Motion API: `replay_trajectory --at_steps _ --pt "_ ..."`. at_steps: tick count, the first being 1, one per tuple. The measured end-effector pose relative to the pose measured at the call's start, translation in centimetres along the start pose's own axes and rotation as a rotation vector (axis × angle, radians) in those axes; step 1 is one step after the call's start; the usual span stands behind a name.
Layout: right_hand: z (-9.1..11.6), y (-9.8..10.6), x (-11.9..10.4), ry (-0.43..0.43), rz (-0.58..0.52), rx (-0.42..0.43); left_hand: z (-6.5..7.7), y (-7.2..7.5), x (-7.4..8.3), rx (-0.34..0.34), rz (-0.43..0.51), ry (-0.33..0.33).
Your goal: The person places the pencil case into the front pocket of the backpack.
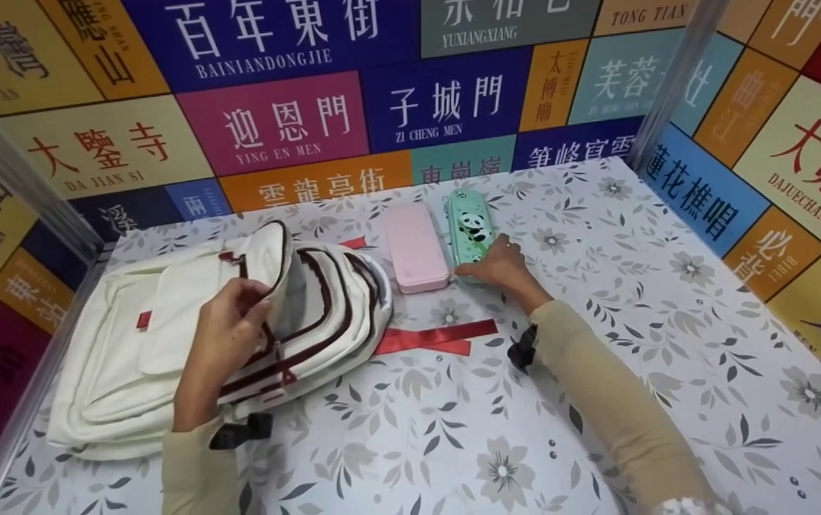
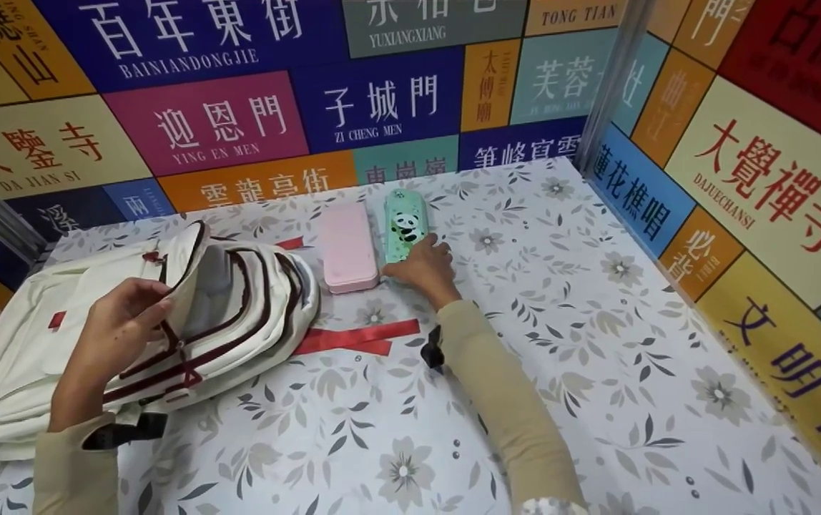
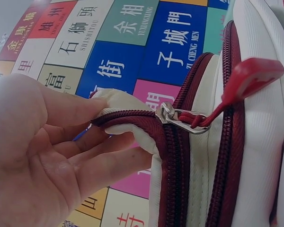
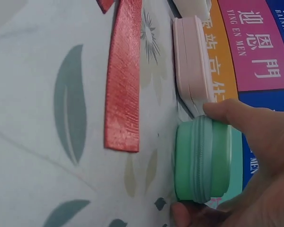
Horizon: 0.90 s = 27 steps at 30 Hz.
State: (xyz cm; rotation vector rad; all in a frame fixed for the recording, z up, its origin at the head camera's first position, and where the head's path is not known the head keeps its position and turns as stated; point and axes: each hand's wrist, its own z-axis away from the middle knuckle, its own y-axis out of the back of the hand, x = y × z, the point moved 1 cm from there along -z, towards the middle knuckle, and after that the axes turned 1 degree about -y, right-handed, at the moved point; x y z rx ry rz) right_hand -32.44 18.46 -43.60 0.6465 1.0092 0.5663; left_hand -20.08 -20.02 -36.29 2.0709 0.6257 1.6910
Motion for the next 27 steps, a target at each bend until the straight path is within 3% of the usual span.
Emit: replay_trajectory --at_steps 6,10,14,18,23,27 --pt "0.4 1.8 0.4 -0.084 -0.086 -0.019 -0.4 -0.2 0.6 0.008 0.022 -0.010" --pt "0.6 3.2 0.8 -0.126 -0.226 -0.081 -0.7 -0.2 0.7 0.019 -0.003 -0.025" --pt "0.9 3.9 1.1 -0.105 -0.388 -0.140 -0.7 -0.1 0.5 0.028 -0.030 -0.031" --pt "0.8 4.0 1.2 -0.080 -0.467 -0.144 -0.6 -0.1 0.4 0.035 -0.026 -0.036" --pt "0.8 3.8 1.3 0.011 -0.423 -0.099 -0.4 0.0 0.3 0.038 -0.026 -0.039" --pt "1.7 3.7 1.0 0.209 -0.294 -0.028 -0.2 -0.2 0.1 0.023 -0.020 -0.028"
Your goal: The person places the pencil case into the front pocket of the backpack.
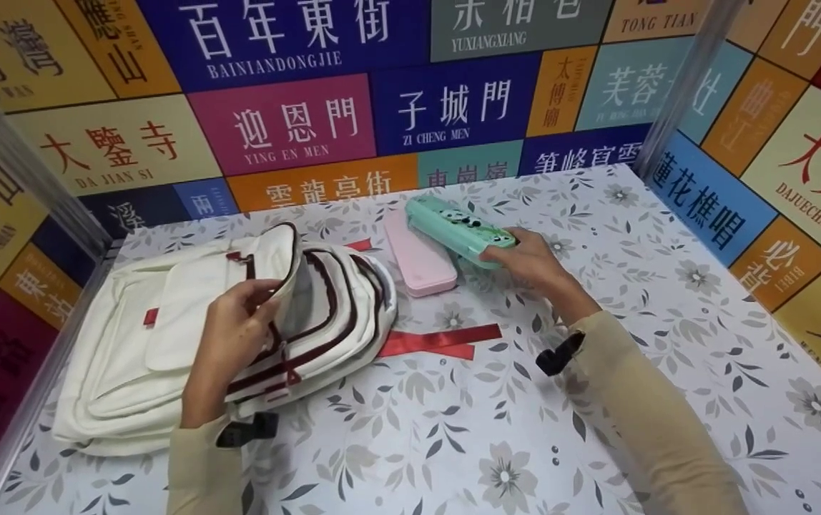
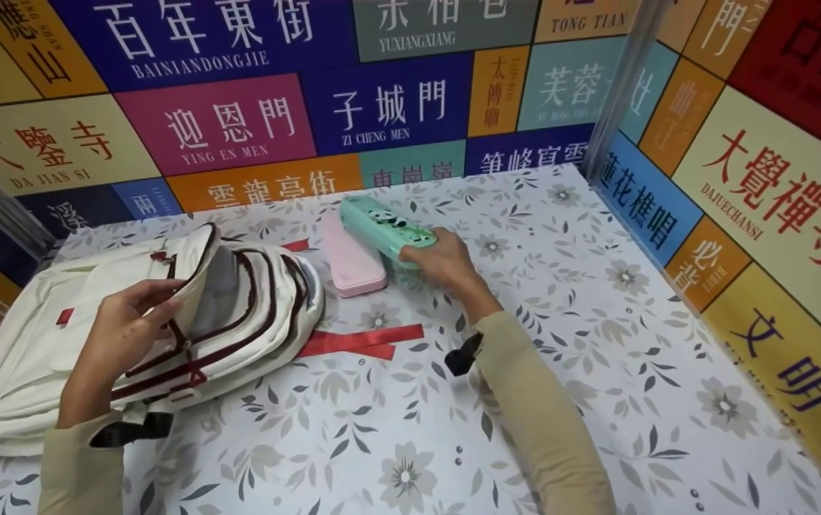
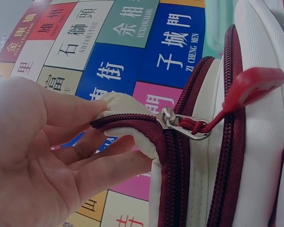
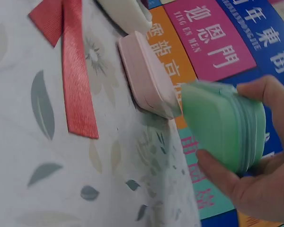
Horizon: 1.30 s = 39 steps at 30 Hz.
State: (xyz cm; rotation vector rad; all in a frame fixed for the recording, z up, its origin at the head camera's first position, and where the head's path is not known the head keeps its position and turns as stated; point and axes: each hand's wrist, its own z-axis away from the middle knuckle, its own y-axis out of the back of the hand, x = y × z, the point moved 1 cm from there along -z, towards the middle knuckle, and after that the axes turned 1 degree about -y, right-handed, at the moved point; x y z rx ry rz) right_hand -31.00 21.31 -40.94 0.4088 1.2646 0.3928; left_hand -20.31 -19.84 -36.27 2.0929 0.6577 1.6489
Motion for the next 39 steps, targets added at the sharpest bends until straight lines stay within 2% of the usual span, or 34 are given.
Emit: replay_trajectory --at_steps 3,7,18,22,30,34,39 --pt "0.9 -0.5 -0.4 0.168 0.061 -0.026 0.1 -0.1 0.0 -0.010 0.012 0.003" --pt "2.1 -1.9 -1.2 0.305 0.022 -0.091 0.1 0.0 0.0 0.002 0.020 -0.005" --pt "3.6 -5.0 -3.1 0.475 -0.173 -0.288 0.0 0.0 0.4 0.020 -0.031 -0.016" --pt "3.8 -5.8 -3.9 0.518 -0.174 -0.342 0.0 0.1 0.5 0.042 -0.050 -0.022" --pt "3.2 -7.2 -4.5 0.578 -0.189 -0.391 0.2 0.0 1.2 0.071 -0.079 -0.051" --pt "2.6 -7.6 -4.3 0.540 -0.282 -0.397 0.2 0.0 1.2 0.079 -0.096 -0.063" --pt "2.1 -8.2 -3.3 0.476 -0.395 -0.424 0.3 -0.1 1.3 0.132 -0.109 -0.100"
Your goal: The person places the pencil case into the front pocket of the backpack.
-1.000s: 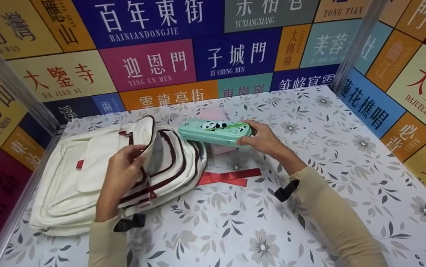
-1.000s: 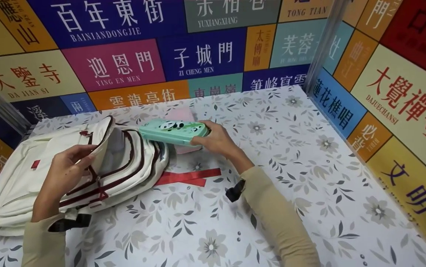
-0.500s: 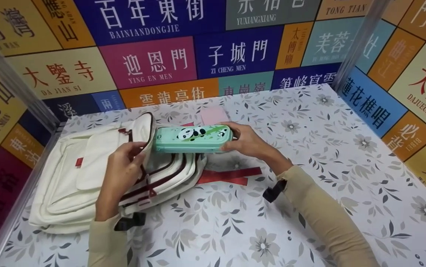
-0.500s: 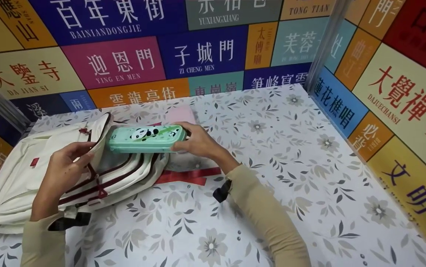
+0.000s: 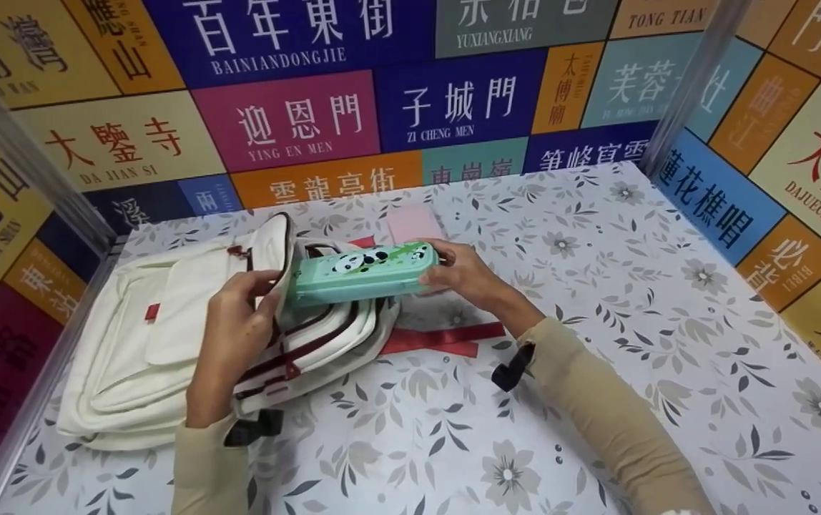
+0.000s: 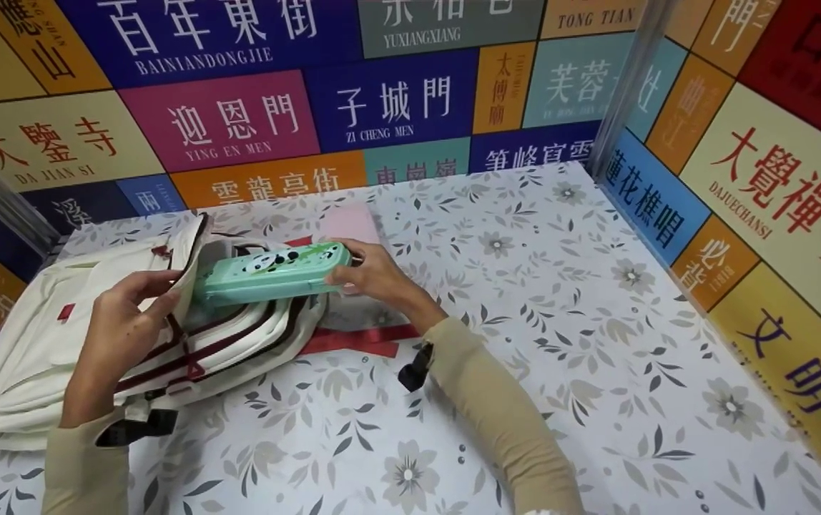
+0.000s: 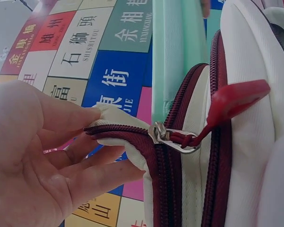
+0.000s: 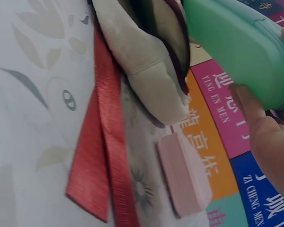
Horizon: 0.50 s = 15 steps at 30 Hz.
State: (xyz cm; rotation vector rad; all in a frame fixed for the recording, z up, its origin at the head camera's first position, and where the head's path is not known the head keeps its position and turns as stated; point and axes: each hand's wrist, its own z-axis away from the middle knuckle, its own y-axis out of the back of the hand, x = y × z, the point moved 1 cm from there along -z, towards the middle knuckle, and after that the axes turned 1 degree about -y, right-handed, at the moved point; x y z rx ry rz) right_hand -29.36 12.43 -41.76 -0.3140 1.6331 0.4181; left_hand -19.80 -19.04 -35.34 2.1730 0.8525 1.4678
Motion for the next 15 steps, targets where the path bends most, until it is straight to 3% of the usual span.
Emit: replay_trajectory --at_steps 8,15 --pt "-1.1 -0.2 -0.2 -0.025 -0.002 -0.059 0.0 -0.1 0.4 0.000 0.001 -0.018" --pt "-2.9 0.1 -0.9 0.013 0.071 -0.143 0.2 -0.6 0.1 0.041 0.003 -0.117"
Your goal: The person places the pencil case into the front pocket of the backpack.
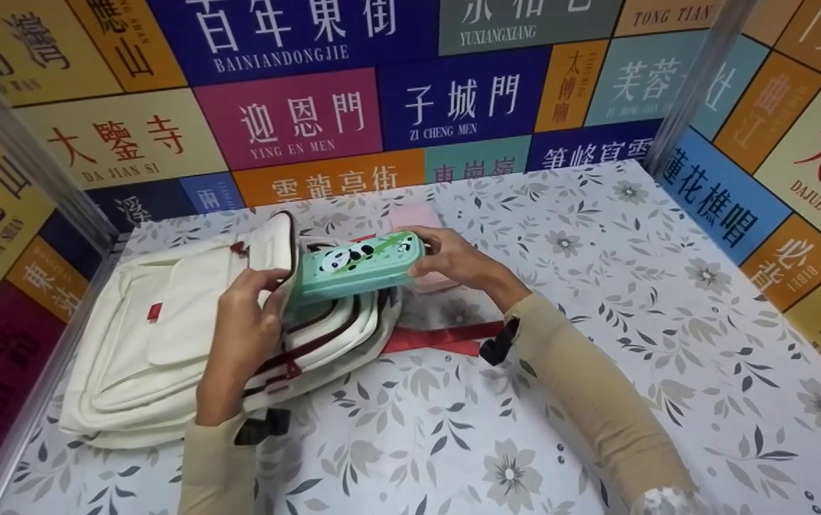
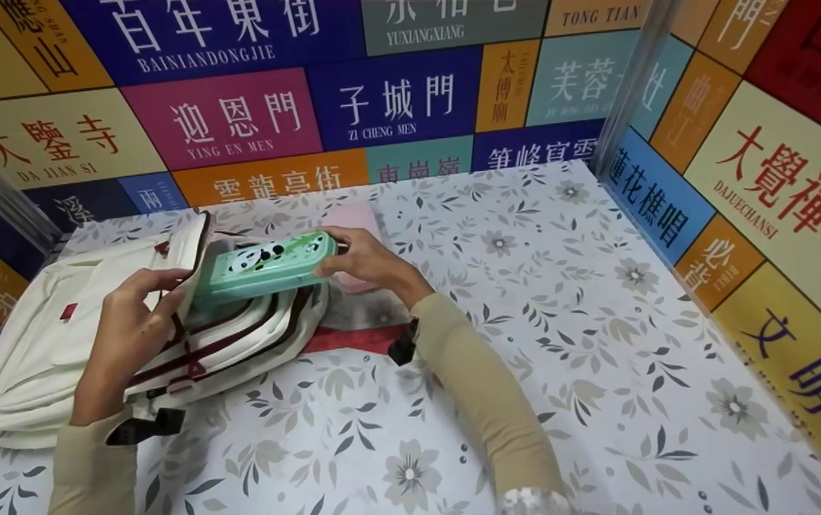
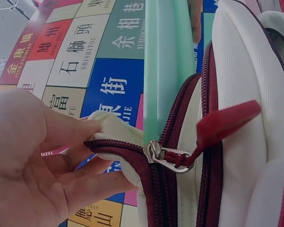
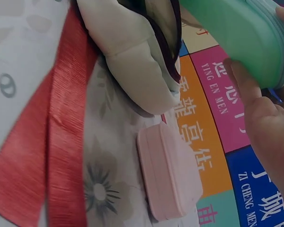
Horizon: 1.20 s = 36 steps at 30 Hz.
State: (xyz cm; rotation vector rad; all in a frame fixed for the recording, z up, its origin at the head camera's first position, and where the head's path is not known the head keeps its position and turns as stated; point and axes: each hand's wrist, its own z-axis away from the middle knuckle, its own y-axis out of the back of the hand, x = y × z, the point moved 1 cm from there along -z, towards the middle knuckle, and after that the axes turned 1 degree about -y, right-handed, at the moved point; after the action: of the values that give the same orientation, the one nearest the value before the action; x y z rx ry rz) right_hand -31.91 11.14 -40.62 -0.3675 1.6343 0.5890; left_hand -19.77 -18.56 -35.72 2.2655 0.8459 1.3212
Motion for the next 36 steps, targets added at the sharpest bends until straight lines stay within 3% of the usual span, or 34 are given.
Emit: replay_trajectory --at_steps 6,11,14,19,25,31,33,36 --pt "-2.0 -1.0 0.1 -0.011 0.090 -0.070 0.1 -0.6 0.1 -0.019 -0.039 -0.058" --pt "-4.5 -4.8 0.3 -0.051 0.185 -0.151 0.2 -0.9 0.3 -0.028 -0.065 -0.075" --pt "-5.7 -7.3 0.3 -0.056 0.295 -0.190 0.2 -1.2 0.4 -0.020 -0.072 -0.082" --pt "-6.7 -10.5 0.1 -0.028 0.413 -0.176 0.2 -1.3 0.4 -0.026 -0.105 -0.087" --pt "-5.3 -11.2 -0.1 -0.072 0.442 -0.104 0.3 -1.3 0.3 -0.047 -0.098 -0.086" --pt "-2.0 -11.2 -0.9 -0.043 0.458 0.070 0.3 -1.3 0.4 -0.060 -0.087 -0.056" --pt "-0.9 -11.4 -1.3 -0.045 0.456 0.078 0.3 -1.3 0.4 -0.059 -0.089 -0.042" --pt "-0.1 -11.7 -1.6 -0.034 0.489 0.025 0.3 -1.4 0.7 -0.041 -0.097 -0.030"
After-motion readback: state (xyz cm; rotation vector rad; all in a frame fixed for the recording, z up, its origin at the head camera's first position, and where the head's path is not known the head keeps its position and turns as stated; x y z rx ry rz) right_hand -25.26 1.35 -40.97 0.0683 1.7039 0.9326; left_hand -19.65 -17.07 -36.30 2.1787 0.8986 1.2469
